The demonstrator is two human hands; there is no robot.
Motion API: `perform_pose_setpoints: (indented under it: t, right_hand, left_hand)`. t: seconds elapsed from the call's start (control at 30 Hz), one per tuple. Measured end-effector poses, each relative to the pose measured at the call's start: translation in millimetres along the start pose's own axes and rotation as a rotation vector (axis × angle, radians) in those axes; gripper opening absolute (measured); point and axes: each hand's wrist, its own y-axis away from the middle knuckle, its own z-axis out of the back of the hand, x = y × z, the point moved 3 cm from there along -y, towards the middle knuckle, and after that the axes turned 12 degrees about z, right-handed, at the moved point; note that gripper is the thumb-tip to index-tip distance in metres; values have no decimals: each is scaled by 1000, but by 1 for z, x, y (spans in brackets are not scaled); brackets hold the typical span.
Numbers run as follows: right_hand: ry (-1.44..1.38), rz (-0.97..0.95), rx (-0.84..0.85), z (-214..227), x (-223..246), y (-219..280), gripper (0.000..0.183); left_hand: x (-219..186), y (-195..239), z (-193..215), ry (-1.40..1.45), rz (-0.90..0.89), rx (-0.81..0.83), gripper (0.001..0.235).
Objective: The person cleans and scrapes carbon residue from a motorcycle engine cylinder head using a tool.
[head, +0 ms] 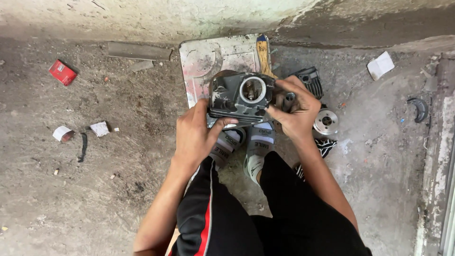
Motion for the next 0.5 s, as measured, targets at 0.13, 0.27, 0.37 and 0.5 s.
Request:
perform_pose_setpoints:
  t: [0.13,0.27,0.37,0.5]
  right_hand:
    - [-34,-32,-16,-1,-15,11,54]
    - [-20,11,59,-9,-16,15,54]
    - [-5,-28,74,-11,-20,22,54]
    - [-20,-60,39,-14,-26,23,54]
  left_hand:
    - [4,3,3,-27,-66,-25,53]
    - [13,5,6,-44,-51,8,54]
    - [19,8,3,-38,-15,33,55]
    - [19,5,-1,-66,-1,37,56]
